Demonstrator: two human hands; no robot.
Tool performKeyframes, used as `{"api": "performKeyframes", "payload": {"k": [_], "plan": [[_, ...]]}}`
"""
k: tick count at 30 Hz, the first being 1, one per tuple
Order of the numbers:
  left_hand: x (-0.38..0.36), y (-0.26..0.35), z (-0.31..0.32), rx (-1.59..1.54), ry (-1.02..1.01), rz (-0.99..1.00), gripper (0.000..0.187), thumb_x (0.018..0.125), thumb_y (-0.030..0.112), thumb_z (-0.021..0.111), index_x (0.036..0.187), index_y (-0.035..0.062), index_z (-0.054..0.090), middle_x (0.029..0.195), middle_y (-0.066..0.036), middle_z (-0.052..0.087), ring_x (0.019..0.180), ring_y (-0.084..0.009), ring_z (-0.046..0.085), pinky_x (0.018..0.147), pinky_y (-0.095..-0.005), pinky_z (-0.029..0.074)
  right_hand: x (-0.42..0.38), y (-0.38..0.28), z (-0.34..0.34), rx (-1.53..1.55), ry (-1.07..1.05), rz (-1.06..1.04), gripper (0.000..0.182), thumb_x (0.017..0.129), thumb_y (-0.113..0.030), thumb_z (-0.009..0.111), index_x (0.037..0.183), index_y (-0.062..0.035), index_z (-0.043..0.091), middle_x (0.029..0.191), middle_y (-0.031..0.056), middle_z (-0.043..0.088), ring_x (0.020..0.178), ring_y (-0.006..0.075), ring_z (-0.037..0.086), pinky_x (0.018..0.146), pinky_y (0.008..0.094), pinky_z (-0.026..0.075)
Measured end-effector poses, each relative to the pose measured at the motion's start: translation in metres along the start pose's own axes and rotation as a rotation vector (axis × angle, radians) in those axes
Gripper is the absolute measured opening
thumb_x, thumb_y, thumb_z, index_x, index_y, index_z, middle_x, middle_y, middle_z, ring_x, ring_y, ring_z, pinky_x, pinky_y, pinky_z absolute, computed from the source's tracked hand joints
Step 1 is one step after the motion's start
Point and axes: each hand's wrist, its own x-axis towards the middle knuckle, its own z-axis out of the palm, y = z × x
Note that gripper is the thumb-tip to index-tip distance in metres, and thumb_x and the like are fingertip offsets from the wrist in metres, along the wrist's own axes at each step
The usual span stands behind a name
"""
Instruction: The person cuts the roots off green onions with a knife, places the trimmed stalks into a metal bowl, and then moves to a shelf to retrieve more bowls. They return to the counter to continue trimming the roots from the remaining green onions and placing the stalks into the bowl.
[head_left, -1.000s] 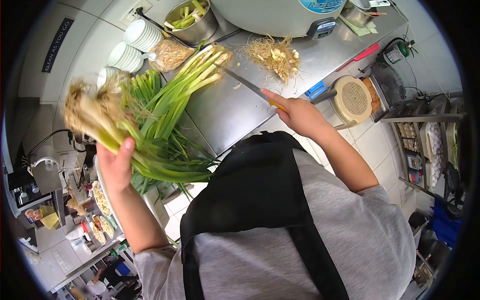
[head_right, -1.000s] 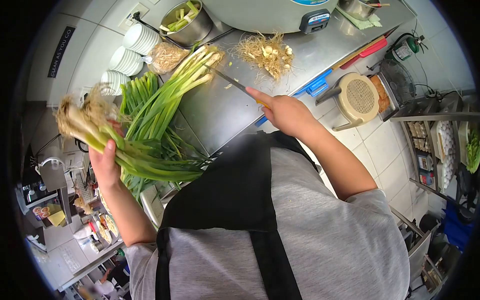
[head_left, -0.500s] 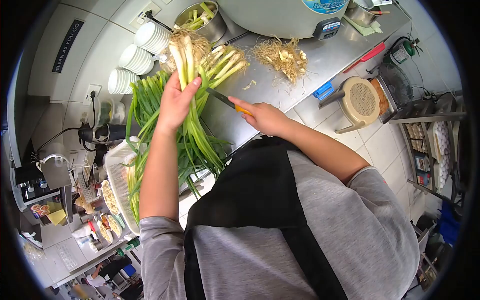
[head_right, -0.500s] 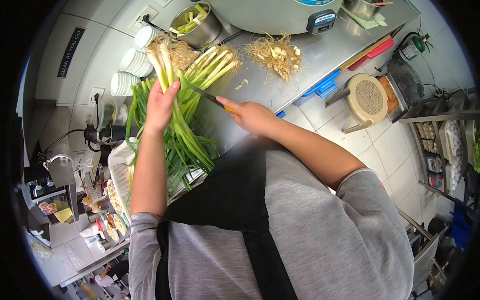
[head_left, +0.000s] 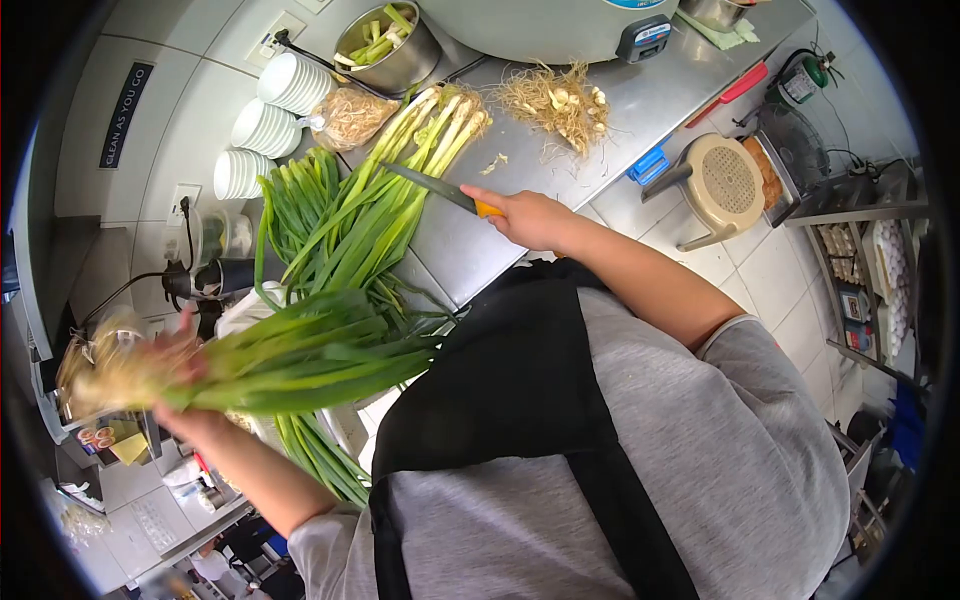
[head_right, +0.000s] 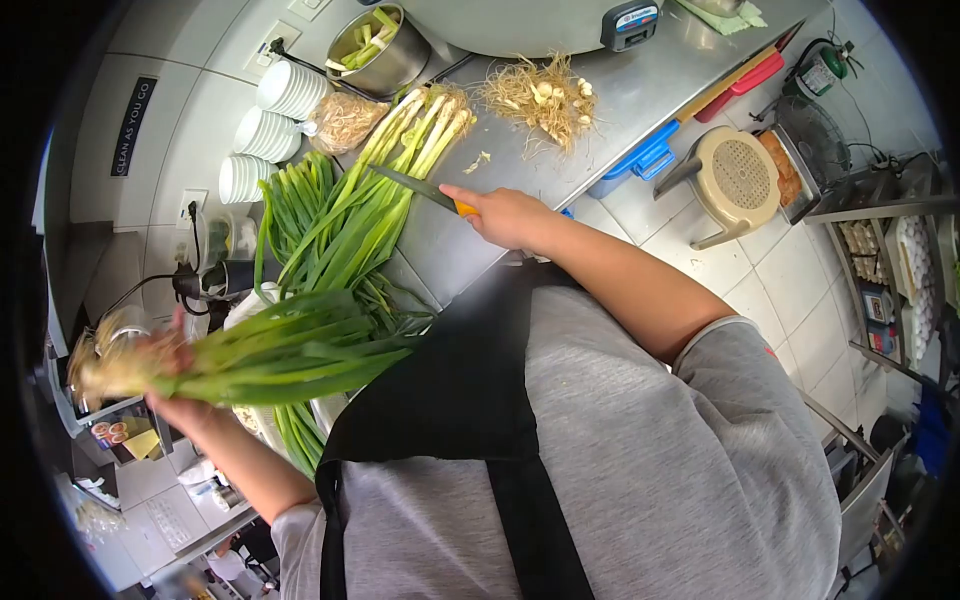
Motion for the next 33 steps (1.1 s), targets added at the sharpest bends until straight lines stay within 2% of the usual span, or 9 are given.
{"api": "performKeyframes", "payload": {"k": [2, 5, 6, 7, 16, 23, 26, 27, 33], "plan": [[-0.008, 0.060, -0.019, -0.129, 0.041, 0.087, 0.050, 0.087, 0.038, 0.067, 0.124, 0.0069, 0.054, 0.111, -0.004, 0.058, 0.094, -0.0196, 0.060, 0.115, -0.0711, 0.030, 0.000, -0.002, -0.001, -0.015, -0.016, 0.011, 0.063, 0.103, -0.027, 0.050, 0.158, -0.0388, 0.023, 0.098, 0.0235, 0.068, 0.090, 0.0400, 0.067, 0.083, 0.0495, 0.053], [0.005, 0.133, 0.034, 0.321, 0.807, 0.218, 0.055, 0.099, 0.049, 0.046, 0.122, 0.0006, 0.054, 0.076, -0.002, 0.038, 0.066, -0.0166, 0.038, 0.114, -0.0558, 0.035, 0.000, -0.003, 0.000, -0.032, -0.029, 0.018, 0.064, 0.103, -0.026, 0.050, 0.158, -0.0402, 0.020, 0.098, 0.0247, 0.069, 0.091, 0.0410, 0.067, 0.084, 0.0499, 0.053], [-0.015, 0.164, -0.036, 0.338, 0.496, 0.254, 0.065, 0.099, 0.049, 0.048, 0.141, -0.0004, 0.044, 0.095, -0.008, 0.057, 0.083, -0.0233, 0.054, 0.115, -0.0549, 0.033, 0.000, -0.003, 0.000, -0.031, -0.023, 0.015, 0.064, 0.103, -0.026, 0.050, 0.158, -0.0399, 0.020, 0.098, 0.0248, 0.069, 0.091, 0.0412, 0.067, 0.084, 0.0501, 0.053], [-0.005, 0.199, -0.058, -0.079, -0.074, 0.038, 0.054, 0.090, 0.047, 0.068, 0.117, 0.0043, 0.049, 0.087, -0.002, 0.040, 0.080, -0.0167, 0.044, 0.098, -0.0386, 0.044, -0.001, -0.003, 0.000, -0.033, -0.026, 0.012, 0.064, 0.103, -0.026, 0.050, 0.158, -0.0399, 0.020, 0.098, 0.0248, 0.069, 0.091, 0.0412, 0.067, 0.084, 0.0501, 0.053], [0.056, 0.309, -0.056, 1.193, 0.324, 0.232, 0.051, 0.100, 0.040, 0.055, 0.135, 0.0027, 0.054, 0.115, -0.009, 0.058, 0.104, -0.0179, 0.055, 0.100, -0.0372, 0.043, 0.000, -0.003, 0.006, -0.077, 0.023, -0.009, 0.064, 0.103, -0.025, 0.050, 0.158, -0.0372, 0.021, 0.094, 0.0244, 0.069, 0.087, 0.0418, 0.067, 0.081, 0.0505, 0.053], [0.151, 0.054, 0.116, 1.281, -0.262, -0.400, 0.041, 0.101, 0.037, 0.055, 0.125, 0.0051, 0.066, 0.107, -0.008, 0.069, 0.095, -0.0185, 0.062, 0.086, -0.0365, 0.048, -0.026, -0.002, 0.000, 0.059, 0.113, -0.052, 0.063, 0.102, -0.025, 0.051, 0.158, -0.0343, 0.024, 0.089, 0.0235, 0.069, 0.081, 0.0407, 0.067, 0.077, 0.0491, 0.054], [0.158, -0.106, 0.192, 1.098, -0.559, -0.360, 0.050, 0.097, 0.042, 0.061, 0.126, 0.0004, 0.059, 0.094, -0.011, 0.067, 0.081, -0.0199, 0.061, 0.075, -0.0353, 0.049, -0.059, 0.010, -0.019, 0.128, 0.207, 0.033, 0.064, 0.102, -0.024, 0.051, 0.159, -0.0350, 0.022, 0.089, 0.0237, 0.069, 0.080, 0.0405, 0.068, 0.078, 0.0477, 0.054], [0.160, -0.153, 0.212, 1.194, -0.598, -0.306, 0.050, 0.096, 0.042, 0.059, 0.122, -0.0009, 0.058, 0.106, -0.026, 0.068, 0.097, -0.0389, 0.066, 0.086, -0.0476, 0.051, -0.072, 0.017, -0.026, 0.178, 0.244, 0.093, 0.065, 0.102, -0.024, 0.051, 0.159, -0.0351, 0.021, 0.090, 0.0237, 0.070, 0.081, 0.0401, 0.068, 0.078, 0.0468, 0.054], [0.145, -0.283, 0.259, 1.411, -0.771, -0.358, 0.075, 0.093, 0.059, 0.058, 0.137, -0.0004, 0.049, 0.123, -0.024, 0.064, 0.113, -0.0395, 0.063, 0.099, -0.0487, 0.049, -0.143, 0.020, -0.052, 0.279, 0.153, 0.427, 0.065, 0.103, -0.023, 0.053, 0.159, -0.0333, 0.023, 0.090, 0.0239, 0.070, 0.081, 0.0374, 0.070, 0.078, 0.0431, 0.053]]}}
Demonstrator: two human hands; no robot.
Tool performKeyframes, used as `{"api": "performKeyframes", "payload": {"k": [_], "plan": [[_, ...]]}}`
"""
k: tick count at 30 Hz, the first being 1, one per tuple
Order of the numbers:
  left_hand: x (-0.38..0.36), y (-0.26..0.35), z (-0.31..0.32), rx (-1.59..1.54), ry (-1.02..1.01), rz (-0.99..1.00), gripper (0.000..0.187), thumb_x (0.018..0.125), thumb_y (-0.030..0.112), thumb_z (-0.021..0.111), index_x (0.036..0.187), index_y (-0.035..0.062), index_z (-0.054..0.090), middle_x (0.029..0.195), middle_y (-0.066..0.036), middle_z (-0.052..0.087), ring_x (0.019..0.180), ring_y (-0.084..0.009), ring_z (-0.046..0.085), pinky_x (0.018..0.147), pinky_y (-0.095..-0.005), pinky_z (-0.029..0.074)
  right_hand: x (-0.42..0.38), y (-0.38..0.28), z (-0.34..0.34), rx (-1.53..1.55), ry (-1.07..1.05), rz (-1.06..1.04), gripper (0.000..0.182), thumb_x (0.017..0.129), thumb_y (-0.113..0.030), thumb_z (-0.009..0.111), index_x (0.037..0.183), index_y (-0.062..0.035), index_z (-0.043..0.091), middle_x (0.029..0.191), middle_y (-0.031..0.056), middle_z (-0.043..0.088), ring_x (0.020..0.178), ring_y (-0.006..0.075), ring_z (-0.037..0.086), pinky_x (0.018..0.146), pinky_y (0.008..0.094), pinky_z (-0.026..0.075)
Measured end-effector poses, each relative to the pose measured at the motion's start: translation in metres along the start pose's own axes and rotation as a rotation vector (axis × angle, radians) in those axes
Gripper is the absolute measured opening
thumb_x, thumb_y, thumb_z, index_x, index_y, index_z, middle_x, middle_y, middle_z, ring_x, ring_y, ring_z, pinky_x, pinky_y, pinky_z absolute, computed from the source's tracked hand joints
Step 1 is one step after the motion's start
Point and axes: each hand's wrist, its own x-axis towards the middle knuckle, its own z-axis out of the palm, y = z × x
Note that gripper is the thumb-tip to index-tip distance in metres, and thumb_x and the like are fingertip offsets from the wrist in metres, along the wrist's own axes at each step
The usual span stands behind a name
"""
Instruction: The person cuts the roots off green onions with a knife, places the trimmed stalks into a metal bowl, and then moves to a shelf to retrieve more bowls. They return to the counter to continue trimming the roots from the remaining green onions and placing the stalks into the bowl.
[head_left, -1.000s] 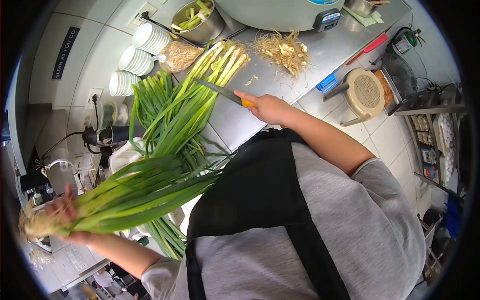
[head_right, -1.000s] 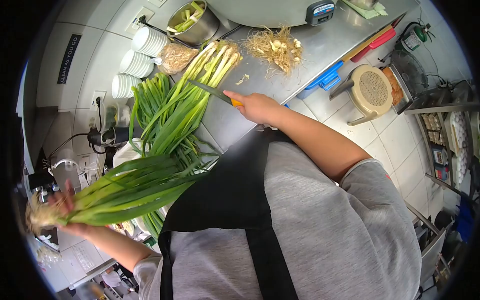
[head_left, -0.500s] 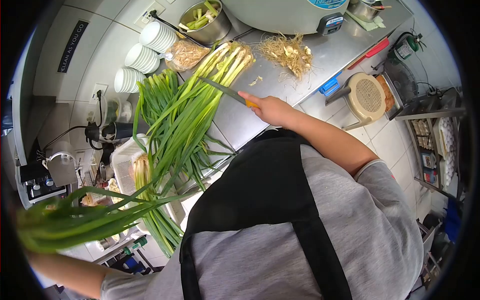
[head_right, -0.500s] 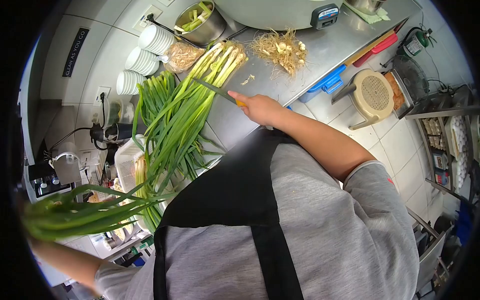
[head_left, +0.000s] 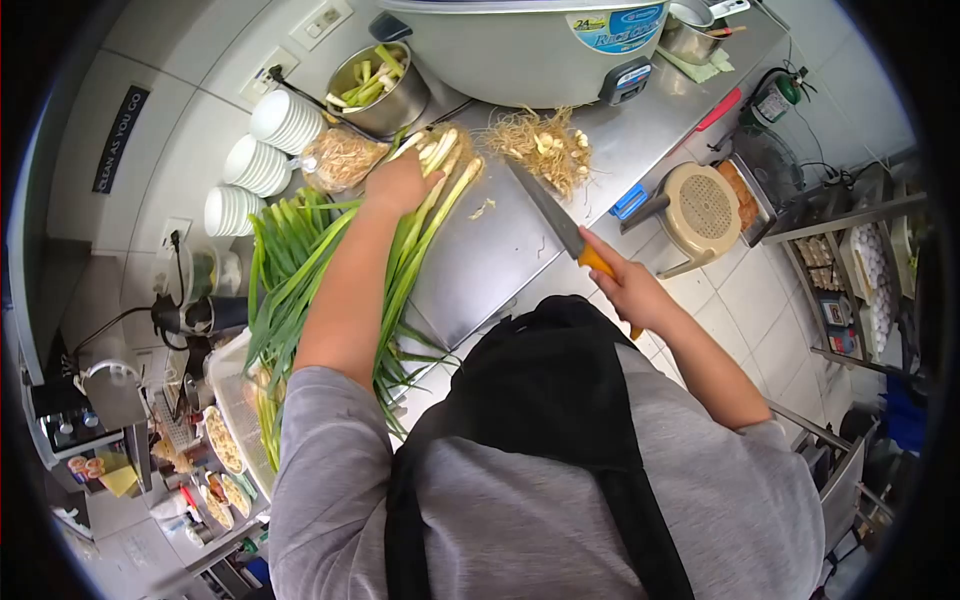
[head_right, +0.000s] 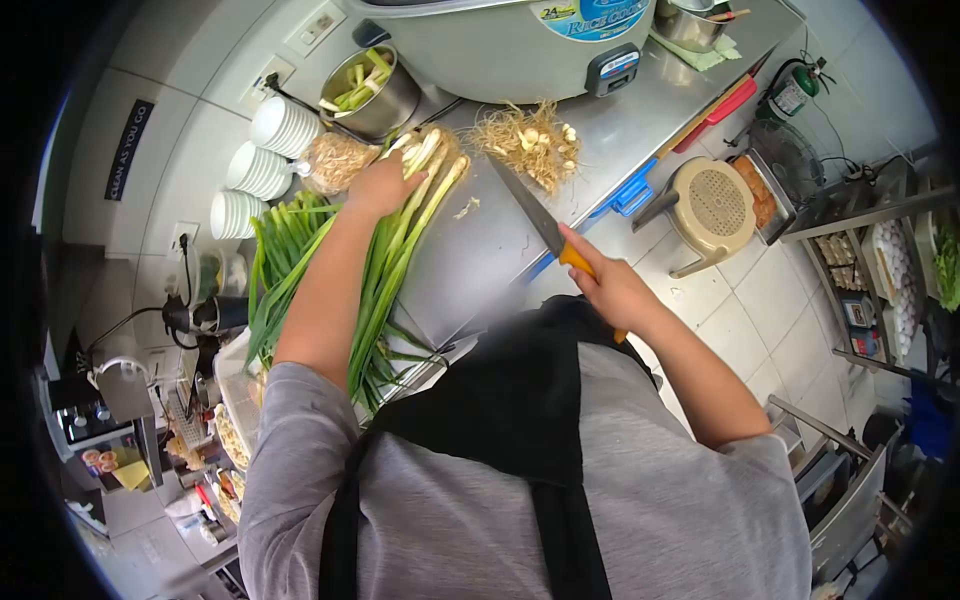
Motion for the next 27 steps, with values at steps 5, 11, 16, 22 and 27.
{"api": "performKeyframes", "payload": {"k": [5, 11, 16, 22, 27], "plan": [[0.003, -0.005, 0.005, 0.002, 0.226, -0.143, 0.110, 0.077, 0.077, 0.065, 0.150, 0.0001, 0.035, 0.154, -0.024, 0.040, 0.139, -0.0424, 0.042, 0.114, -0.0473, 0.036, -0.006, 0.020, 0.008, -0.052, -0.010, -0.036, 0.067, 0.102, -0.019, 0.055, 0.159, -0.0311, 0.024, 0.079, 0.0185, 0.069, 0.073, 0.0347, 0.067, 0.074, 0.0418, 0.052], [-0.015, 0.011, 0.026, -0.157, -0.047, -0.248, 0.122, 0.074, 0.087, 0.057, 0.152, -0.0044, 0.032, 0.151, -0.030, 0.041, 0.139, -0.0423, 0.044, 0.115, -0.0449, 0.037, 0.005, 0.012, -0.005, -0.074, -0.014, -0.037, 0.067, 0.103, -0.019, 0.053, 0.160, -0.0301, 0.021, 0.072, 0.0197, 0.065, 0.067, 0.0357, 0.065, 0.070, 0.0440, 0.051], [-0.077, 0.051, 0.032, -0.073, -0.006, -0.124, 0.110, 0.074, 0.076, 0.068, 0.149, 0.0023, 0.038, 0.141, -0.024, 0.051, 0.129, -0.0402, 0.052, 0.108, -0.0498, 0.040, 0.040, 0.017, 0.002, -0.282, 0.151, -0.248, 0.068, 0.101, -0.021, 0.054, 0.160, -0.0190, 0.019, 0.082, 0.0240, 0.069, 0.077, 0.0409, 0.068, 0.073, 0.0497, 0.052], [-0.083, 0.044, 0.054, -0.271, 0.373, 0.012, 0.060, 0.086, 0.045, 0.073, 0.129, 0.0060, 0.058, 0.129, -0.015, 0.057, 0.127, -0.0363, 0.051, 0.103, -0.0503, 0.041, 0.071, 0.002, 0.016, -0.481, 0.106, -0.184, 0.070, 0.099, -0.018, 0.053, 0.159, -0.0143, 0.015, 0.090, 0.0279, 0.068, 0.083, 0.0444, 0.067, 0.076, 0.0527, 0.053], [-0.069, 0.053, 0.050, -0.353, 0.250, -0.089, 0.027, 0.088, 0.027, 0.071, 0.107, 0.0075, 0.067, 0.113, -0.012, 0.063, 0.110, -0.0346, 0.060, 0.094, -0.0525, 0.044, 0.077, -0.005, 0.023, -0.503, 0.060, -0.160, 0.064, 0.099, -0.017, 0.052, 0.156, -0.0123, 0.023, 0.097, 0.0258, 0.068, 0.084, 0.0427, 0.068, 0.077, 0.0516, 0.055]]}}
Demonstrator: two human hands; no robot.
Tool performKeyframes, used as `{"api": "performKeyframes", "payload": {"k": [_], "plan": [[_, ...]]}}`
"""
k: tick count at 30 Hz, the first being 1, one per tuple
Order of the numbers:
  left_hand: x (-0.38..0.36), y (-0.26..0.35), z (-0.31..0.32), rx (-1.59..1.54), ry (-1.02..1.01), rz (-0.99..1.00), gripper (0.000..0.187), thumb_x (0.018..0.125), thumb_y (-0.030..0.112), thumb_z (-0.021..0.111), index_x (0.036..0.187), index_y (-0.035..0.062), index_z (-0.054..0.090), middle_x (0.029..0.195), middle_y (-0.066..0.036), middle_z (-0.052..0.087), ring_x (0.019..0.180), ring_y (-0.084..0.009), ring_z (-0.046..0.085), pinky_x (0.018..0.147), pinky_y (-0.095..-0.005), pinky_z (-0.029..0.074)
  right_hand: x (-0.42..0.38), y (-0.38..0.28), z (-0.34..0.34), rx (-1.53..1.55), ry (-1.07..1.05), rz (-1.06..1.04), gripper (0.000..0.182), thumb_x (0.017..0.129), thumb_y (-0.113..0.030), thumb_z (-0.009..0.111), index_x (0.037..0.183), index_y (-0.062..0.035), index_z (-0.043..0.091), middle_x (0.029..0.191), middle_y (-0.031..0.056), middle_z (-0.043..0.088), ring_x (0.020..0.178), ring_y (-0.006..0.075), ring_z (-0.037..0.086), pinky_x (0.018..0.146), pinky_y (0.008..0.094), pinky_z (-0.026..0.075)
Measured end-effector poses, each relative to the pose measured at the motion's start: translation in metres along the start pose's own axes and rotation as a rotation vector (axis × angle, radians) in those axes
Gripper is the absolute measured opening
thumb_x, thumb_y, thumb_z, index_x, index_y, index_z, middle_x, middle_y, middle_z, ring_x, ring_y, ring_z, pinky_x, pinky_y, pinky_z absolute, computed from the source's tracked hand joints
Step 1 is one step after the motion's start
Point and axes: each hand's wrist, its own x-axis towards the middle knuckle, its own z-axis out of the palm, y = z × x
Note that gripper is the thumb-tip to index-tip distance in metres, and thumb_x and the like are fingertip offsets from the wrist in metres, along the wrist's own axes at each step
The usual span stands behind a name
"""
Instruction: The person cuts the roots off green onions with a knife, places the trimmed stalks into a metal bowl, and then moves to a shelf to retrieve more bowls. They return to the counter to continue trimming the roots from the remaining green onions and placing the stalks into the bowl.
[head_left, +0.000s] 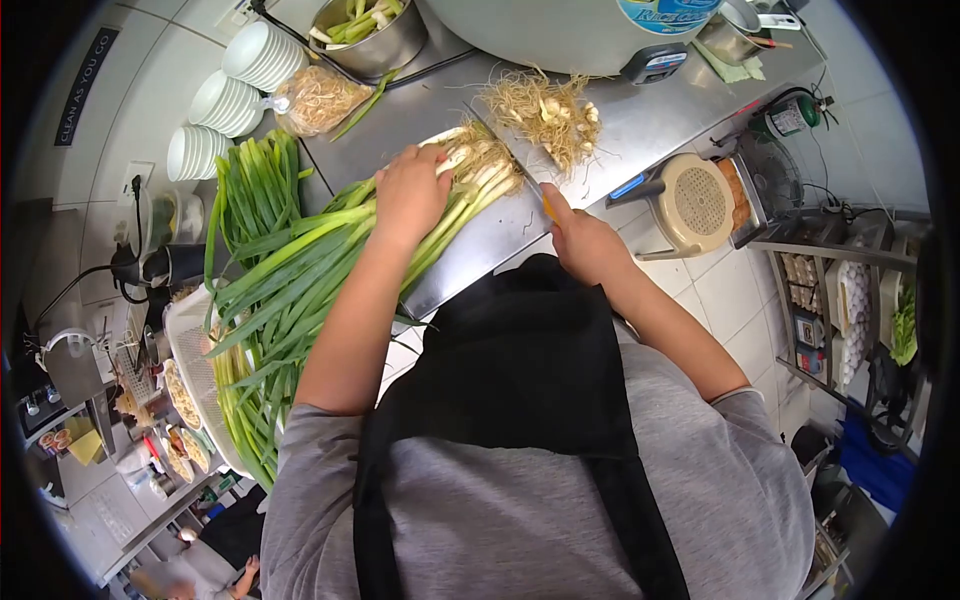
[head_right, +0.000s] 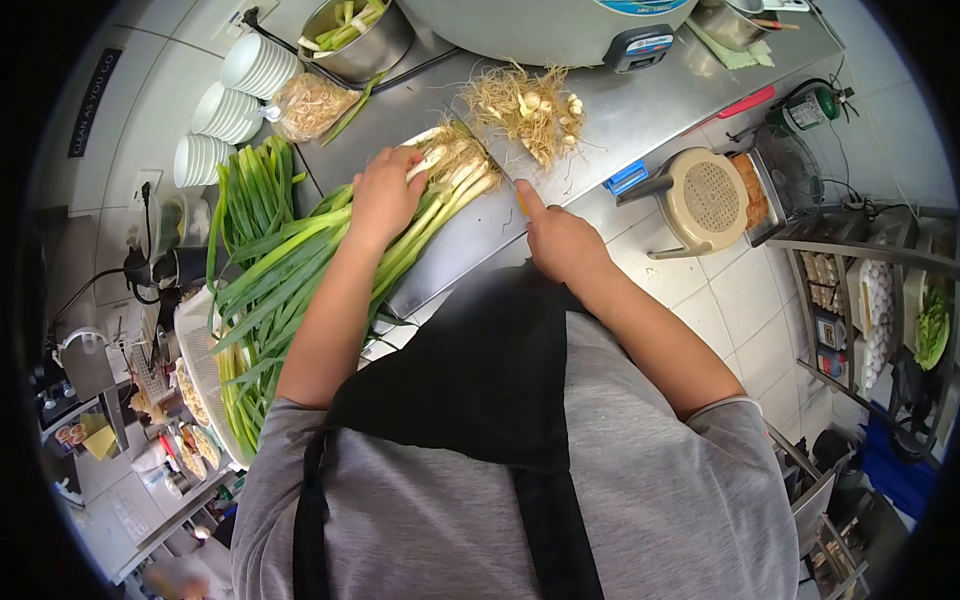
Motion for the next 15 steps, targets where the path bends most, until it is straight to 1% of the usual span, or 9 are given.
{"api": "performKeyframes", "payload": {"k": [1, 3, 6, 7, 9, 10, 12, 13, 15], "plan": [[0.006, -0.001, 0.004, -0.059, -0.002, 0.057, 0.026, 0.088, 0.024, 0.071, 0.108, 0.0075, 0.067, 0.109, -0.013, 0.064, 0.105, -0.0351, 0.062, 0.092, -0.0506, 0.046, 0.000, -0.001, 0.000, -0.002, -0.001, 0.000, 0.062, 0.098, -0.017, 0.052, 0.154, -0.0106, 0.027, 0.097, 0.0245, 0.068, 0.084, 0.0409, 0.069, 0.077, 0.0505, 0.056], [0.016, 0.003, 0.010, -0.154, 0.040, 0.155, 0.022, 0.089, 0.016, 0.069, 0.109, 0.0075, 0.066, 0.103, -0.015, 0.065, 0.095, -0.0366, 0.064, 0.086, -0.0455, 0.050, 0.001, 0.001, 0.005, 0.006, 0.002, -0.014, 0.063, 0.098, -0.016, 0.052, 0.155, -0.0108, 0.026, 0.097, 0.0247, 0.068, 0.084, 0.0412, 0.069, 0.077, 0.0504, 0.056], [0.024, 0.010, 0.012, -0.131, -0.055, 0.111, 0.037, 0.088, 0.026, 0.074, 0.118, 0.0077, 0.064, 0.114, -0.016, 0.064, 0.103, -0.0349, 0.063, 0.090, -0.0489, 0.049, 0.000, -0.001, 0.008, 0.019, 0.013, -0.023, 0.064, 0.097, -0.016, 0.052, 0.155, -0.0105, 0.025, 0.097, 0.0253, 0.068, 0.085, 0.0420, 0.068, 0.079, 0.0507, 0.055], [0.019, 0.010, 0.010, -0.132, -0.056, 0.109, 0.037, 0.088, 0.026, 0.074, 0.118, 0.0077, 0.064, 0.114, -0.016, 0.064, 0.103, -0.0349, 0.063, 0.090, -0.0489, 0.049, 0.000, -0.002, 0.007, 0.024, 0.017, -0.017, 0.064, 0.097, -0.015, 0.053, 0.154, -0.0100, 0.025, 0.097, 0.0257, 0.068, 0.086, 0.0424, 0.068, 0.080, 0.0510, 0.055], [0.002, 0.017, -0.003, 0.128, 0.102, 0.147, 0.085, 0.077, 0.053, 0.079, 0.144, 0.0098, 0.049, 0.144, -0.022, 0.050, 0.128, -0.0415, 0.051, 0.107, -0.0572, 0.038, -0.001, 0.001, -0.002, 0.076, 0.007, -0.028, 0.061, 0.097, -0.015, 0.053, 0.152, -0.0093, 0.027, 0.096, 0.0260, 0.068, 0.087, 0.0426, 0.068, 0.080, 0.0514, 0.055], [-0.003, 0.020, -0.007, 0.128, 0.101, 0.148, 0.085, 0.077, 0.053, 0.079, 0.144, 0.0098, 0.049, 0.144, -0.022, 0.050, 0.128, -0.0415, 0.051, 0.107, -0.0572, 0.038, 0.000, 0.003, -0.006, 0.130, -0.002, -0.038, 0.058, 0.097, -0.015, 0.053, 0.150, -0.0085, 0.030, 0.095, 0.0262, 0.068, 0.088, 0.0428, 0.068, 0.081, 0.0518, 0.054], [-0.012, 0.025, -0.014, 0.269, -0.197, -0.047, 0.130, 0.063, 0.072, 0.080, 0.159, 0.0068, 0.021, 0.161, -0.027, 0.024, 0.148, -0.0484, 0.024, 0.118, -0.0641, 0.016, 0.002, 0.005, -0.010, 0.144, 0.030, -0.035, 0.055, 0.096, -0.015, 0.053, 0.147, -0.0080, 0.032, 0.094, 0.0262, 0.068, 0.088, 0.0428, 0.068, 0.081, 0.0522, 0.054], [-0.011, 0.028, -0.016, 0.269, -0.197, -0.048, 0.130, 0.063, 0.072, 0.080, 0.159, 0.0068, 0.021, 0.161, -0.027, 0.024, 0.148, -0.0484, 0.024, 0.118, -0.0641, 0.016, 0.004, 0.006, -0.011, 0.153, 0.064, -0.036, 0.052, 0.096, -0.015, 0.053, 0.144, -0.0074, 0.034, 0.093, 0.0263, 0.068, 0.088, 0.0428, 0.068, 0.080, 0.0526, 0.053], [-0.007, 0.035, -0.017, 0.360, -0.374, -0.086, 0.144, 0.060, 0.075, 0.080, 0.161, 0.0056, 0.005, 0.164, -0.028, 0.015, 0.151, -0.0499, 0.015, 0.121, -0.0623, 0.010, 0.008, 0.002, -0.005, 0.143, 0.056, -0.033, 0.050, 0.097, -0.016, 0.053, 0.143, -0.0084, 0.035, 0.093, 0.0282, 0.068, 0.089, 0.0454, 0.067, 0.081, 0.0533, 0.053]]}}
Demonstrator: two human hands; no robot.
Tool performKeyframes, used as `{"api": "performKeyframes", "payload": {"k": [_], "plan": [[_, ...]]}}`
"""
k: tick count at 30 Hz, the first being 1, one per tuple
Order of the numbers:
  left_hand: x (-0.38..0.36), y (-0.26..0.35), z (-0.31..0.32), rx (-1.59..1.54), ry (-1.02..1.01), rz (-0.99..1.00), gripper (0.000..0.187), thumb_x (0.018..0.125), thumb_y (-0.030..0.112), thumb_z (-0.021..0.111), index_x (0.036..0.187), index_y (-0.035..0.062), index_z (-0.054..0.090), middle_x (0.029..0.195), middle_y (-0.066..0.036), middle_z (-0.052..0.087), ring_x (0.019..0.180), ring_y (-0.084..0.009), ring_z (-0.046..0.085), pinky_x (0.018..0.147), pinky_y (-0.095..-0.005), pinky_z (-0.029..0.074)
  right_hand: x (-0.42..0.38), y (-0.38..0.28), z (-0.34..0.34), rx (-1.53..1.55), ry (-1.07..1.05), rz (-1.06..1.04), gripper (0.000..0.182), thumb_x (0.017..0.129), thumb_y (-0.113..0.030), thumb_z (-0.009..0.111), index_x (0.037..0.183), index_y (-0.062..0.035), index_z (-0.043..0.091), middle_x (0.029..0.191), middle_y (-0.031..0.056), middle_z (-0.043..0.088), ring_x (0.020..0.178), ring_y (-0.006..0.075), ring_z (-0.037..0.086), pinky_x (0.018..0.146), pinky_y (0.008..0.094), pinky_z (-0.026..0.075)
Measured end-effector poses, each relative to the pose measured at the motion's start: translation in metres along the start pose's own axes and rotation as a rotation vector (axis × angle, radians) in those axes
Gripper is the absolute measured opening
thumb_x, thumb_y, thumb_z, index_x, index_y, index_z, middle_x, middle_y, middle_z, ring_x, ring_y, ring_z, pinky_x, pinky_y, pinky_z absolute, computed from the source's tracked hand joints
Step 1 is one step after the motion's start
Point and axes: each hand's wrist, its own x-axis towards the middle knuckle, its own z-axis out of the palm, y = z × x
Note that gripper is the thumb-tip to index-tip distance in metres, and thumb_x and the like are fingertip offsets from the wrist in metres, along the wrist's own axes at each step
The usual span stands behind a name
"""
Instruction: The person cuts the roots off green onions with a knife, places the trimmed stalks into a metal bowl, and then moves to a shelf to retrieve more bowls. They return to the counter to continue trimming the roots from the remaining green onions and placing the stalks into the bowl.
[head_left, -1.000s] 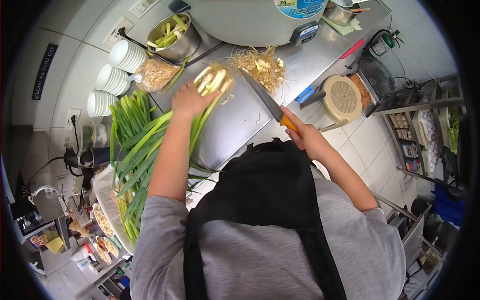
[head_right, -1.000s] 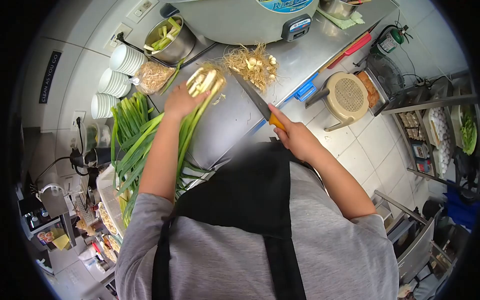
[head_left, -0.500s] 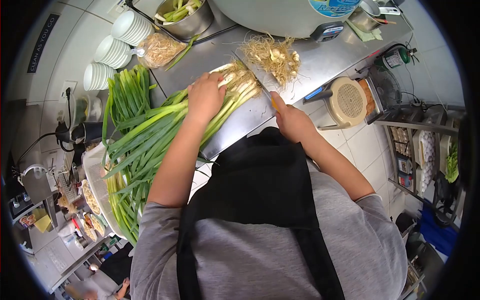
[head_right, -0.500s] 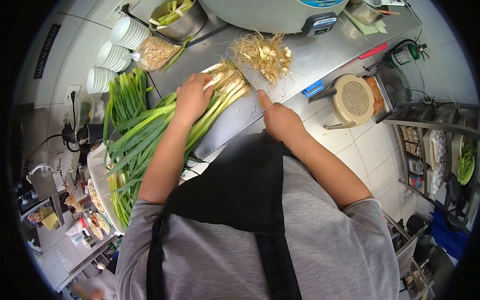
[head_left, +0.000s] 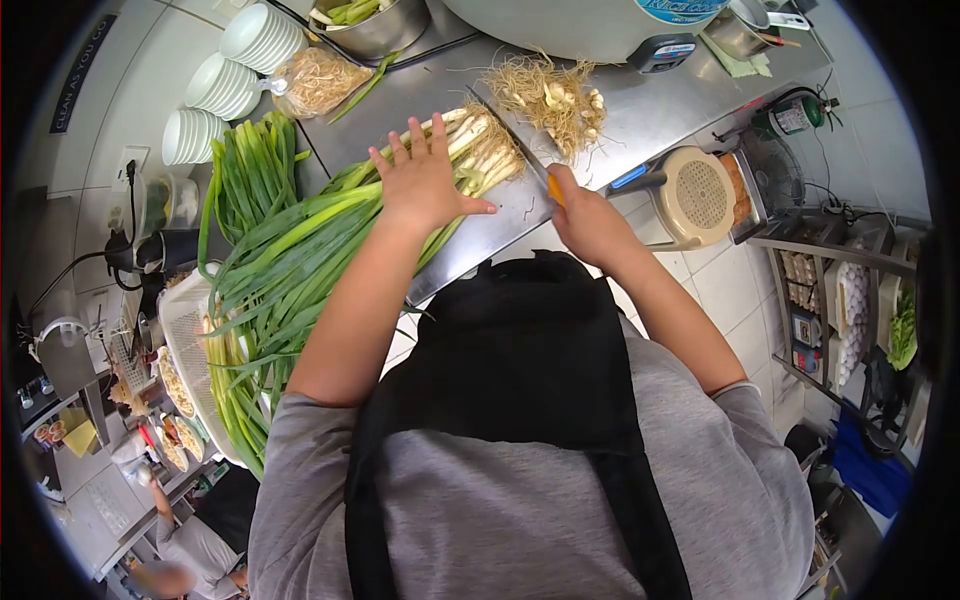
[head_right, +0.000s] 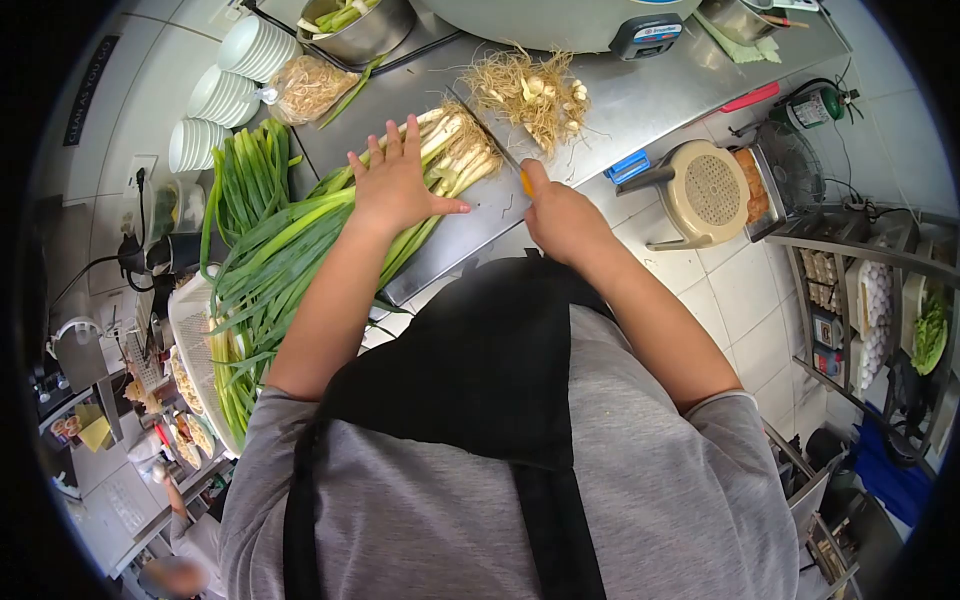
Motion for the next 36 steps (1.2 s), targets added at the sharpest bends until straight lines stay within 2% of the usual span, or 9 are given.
{"api": "performKeyframes", "payload": {"k": [4, 7, 9, 12, 17, 21, 25, 31, 36], "plan": [[0.018, -0.010, 0.007, 0.022, 0.054, -0.039, 0.134, 0.066, 0.065, 0.083, 0.161, 0.0046, 0.010, 0.161, -0.027, 0.025, 0.147, -0.0491, 0.027, 0.121, -0.0616, 0.015, 0.002, -0.018, -0.002, -0.047, -0.051, 0.051, 0.045, 0.099, -0.018, 0.053, 0.140, -0.0102, 0.036, 0.091, 0.0299, 0.068, 0.087, 0.0483, 0.066, 0.080, 0.0545, 0.052], [0.025, -0.018, 0.006, -0.107, 0.002, -0.038, 0.119, 0.069, 0.051, 0.085, 0.158, 0.0042, 0.022, 0.150, -0.024, 0.041, 0.138, -0.0454, 0.043, 0.119, -0.0563, 0.027, 0.004, -0.013, -0.007, -0.038, -0.065, 0.038, 0.052, 0.099, -0.016, 0.052, 0.147, -0.0133, 0.032, 0.090, 0.0295, 0.069, 0.086, 0.0472, 0.067, 0.079, 0.0545, 0.052], [0.025, -0.019, 0.012, -0.072, 0.049, 0.033, 0.094, 0.072, 0.038, 0.084, 0.146, 0.0013, 0.037, 0.133, -0.020, 0.053, 0.125, -0.0399, 0.055, 0.109, -0.0484, 0.043, -0.002, -0.014, -0.019, -0.058, -0.032, -0.014, 0.057, 0.099, -0.016, 0.053, 0.151, -0.0147, 0.029, 0.084, 0.0269, 0.068, 0.080, 0.0450, 0.067, 0.075, 0.0537, 0.052], [0.017, -0.010, 0.022, -0.116, 0.133, -0.004, 0.078, 0.073, 0.035, 0.083, 0.133, 0.0009, 0.046, 0.123, -0.017, 0.056, 0.117, -0.0360, 0.059, 0.097, -0.0442, 0.052, -0.015, -0.029, -0.033, -0.081, 0.029, -0.104, 0.065, 0.099, -0.016, 0.053, 0.157, -0.0194, 0.024, 0.077, 0.0240, 0.068, 0.074, 0.0424, 0.067, 0.071, 0.0527, 0.053], [0.014, -0.010, 0.036, -0.065, 0.177, 0.027, 0.076, 0.075, 0.038, 0.083, 0.132, 0.0017, 0.048, 0.120, -0.014, 0.057, 0.111, -0.0324, 0.061, 0.090, -0.0435, 0.055, -0.021, -0.047, -0.036, -0.286, -0.097, -0.051, 0.070, 0.098, -0.014, 0.053, 0.160, -0.0229, 0.020, 0.074, 0.0225, 0.068, 0.070, 0.0409, 0.067, 0.068, 0.0526, 0.053], [0.016, -0.017, 0.046, -0.079, 0.293, 0.097, 0.075, 0.077, 0.040, 0.081, 0.133, 0.0025, 0.049, 0.120, -0.012, 0.057, 0.108, -0.0300, 0.061, 0.089, -0.0446, 0.054, -0.028, -0.073, -0.065, -0.227, -0.260, 0.089, 0.069, 0.098, -0.014, 0.053, 0.159, -0.0230, 0.021, 0.074, 0.0234, 0.067, 0.070, 0.0417, 0.067, 0.069, 0.0533, 0.053], [0.015, -0.017, 0.050, -0.061, 0.309, 0.139, 0.072, 0.078, 0.038, 0.080, 0.134, 0.0032, 0.049, 0.120, -0.010, 0.056, 0.107, -0.0296, 0.060, 0.089, -0.0450, 0.052, -0.017, -0.068, -0.054, -0.282, -0.227, 0.021, 0.069, 0.099, -0.014, 0.051, 0.159, -0.0224, 0.020, 0.076, 0.0234, 0.068, 0.071, 0.0419, 0.067, 0.071, 0.0532, 0.053], [0.017, -0.019, 0.052, -0.085, 0.306, 0.147, 0.070, 0.079, 0.036, 0.079, 0.133, 0.0033, 0.050, 0.121, -0.010, 0.056, 0.108, -0.0295, 0.059, 0.087, -0.0449, 0.051, 0.015, -0.098, -0.052, -0.197, -0.343, 0.210, 0.066, 0.101, -0.015, 0.048, 0.159, -0.0231, 0.019, 0.080, 0.0231, 0.069, 0.071, 0.0422, 0.068, 0.071, 0.0540, 0.054], [0.024, -0.022, 0.058, -0.089, 0.307, 0.174, 0.066, 0.079, 0.035, 0.080, 0.130, 0.0045, 0.051, 0.120, -0.010, 0.055, 0.107, -0.0299, 0.059, 0.086, -0.0463, 0.051, -0.008, -0.061, -0.038, -0.302, -0.223, 0.030, 0.065, 0.101, -0.016, 0.046, 0.159, -0.0243, 0.019, 0.078, 0.0236, 0.069, 0.069, 0.0424, 0.067, 0.071, 0.0526, 0.055]]}}
